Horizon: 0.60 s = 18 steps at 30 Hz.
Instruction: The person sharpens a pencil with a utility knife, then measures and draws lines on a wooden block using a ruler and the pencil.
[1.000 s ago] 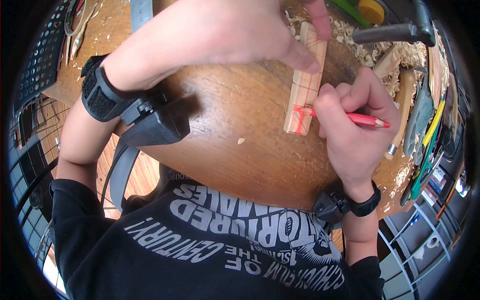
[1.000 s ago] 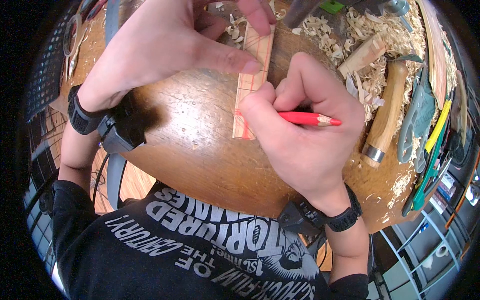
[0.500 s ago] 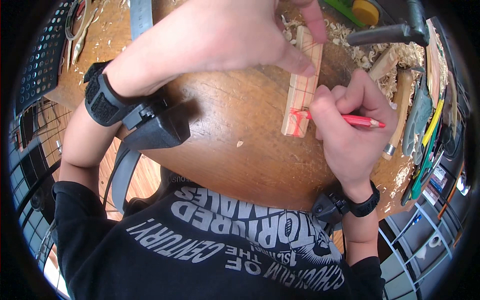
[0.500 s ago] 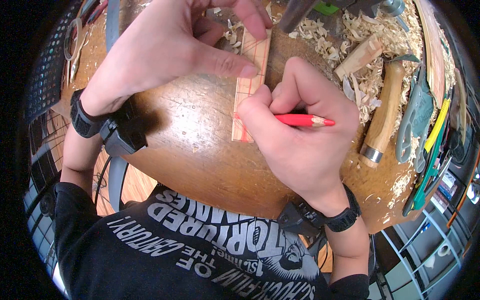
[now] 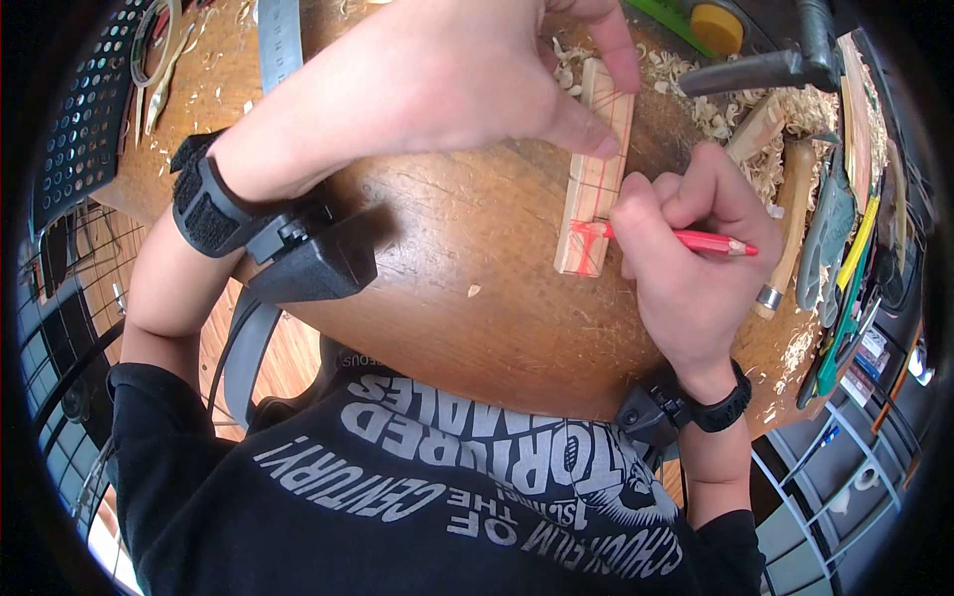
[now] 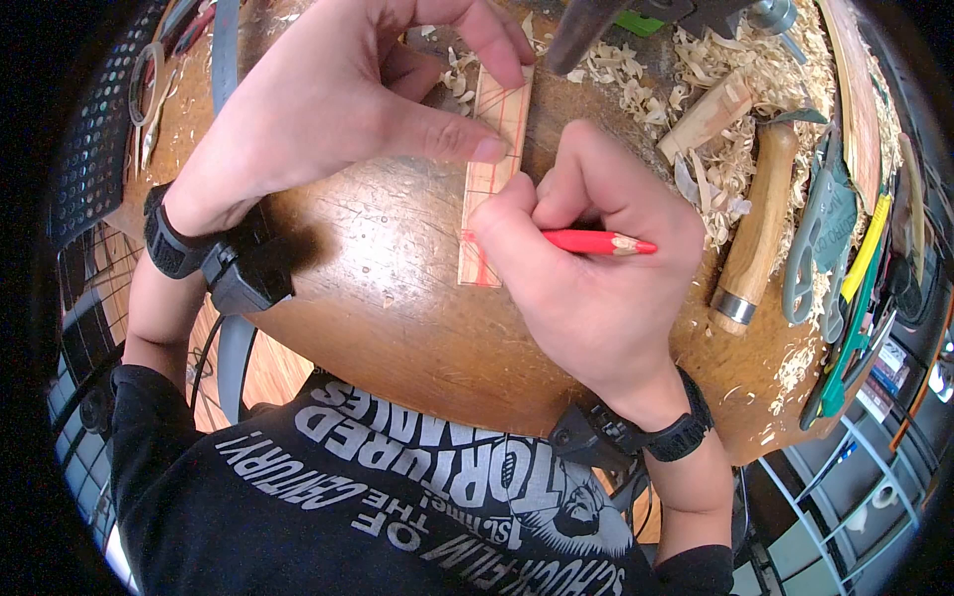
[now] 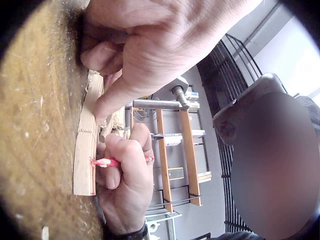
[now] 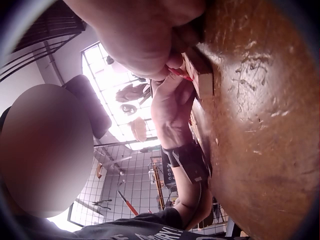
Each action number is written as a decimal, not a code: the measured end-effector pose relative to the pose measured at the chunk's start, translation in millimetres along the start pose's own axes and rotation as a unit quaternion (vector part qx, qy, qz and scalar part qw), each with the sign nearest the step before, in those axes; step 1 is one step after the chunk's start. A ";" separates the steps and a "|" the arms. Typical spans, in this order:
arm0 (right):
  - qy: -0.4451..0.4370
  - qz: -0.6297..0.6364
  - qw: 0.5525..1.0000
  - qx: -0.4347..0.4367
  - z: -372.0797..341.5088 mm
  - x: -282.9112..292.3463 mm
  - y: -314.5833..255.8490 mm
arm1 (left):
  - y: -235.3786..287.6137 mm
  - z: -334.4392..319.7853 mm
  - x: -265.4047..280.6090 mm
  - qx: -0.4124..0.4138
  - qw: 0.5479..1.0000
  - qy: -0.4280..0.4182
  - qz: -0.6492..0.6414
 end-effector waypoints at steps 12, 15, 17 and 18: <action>-0.005 -0.014 1.000 -0.002 0.1 -0.1 -1.7 | 0.1 0.4 0.0 -0.007 1.000 -0.002 -0.009; 0.007 -0.007 1.000 0.008 0.1 1.8 1.5 | 2.1 3.0 2.4 0.000 1.000 -0.005 -0.013; -0.001 -0.010 1.000 0.008 0.2 1.5 -0.6 | -8.2 7.2 -1.7 0.079 0.990 -0.075 -0.085; -0.009 -0.012 1.000 0.010 0.5 0.0 -1.5 | -9.5 4.7 -4.3 0.079 0.991 -0.074 -0.084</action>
Point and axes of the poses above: each hand's wrist, its own z-axis towards the middle knuckle, its own x-axis out of the back of the hand, y = z × x, the point moved 9 cm from there along z, towards the middle knuckle, and after that the axes turned 3 degrees about -y, right-handed, at the moved point
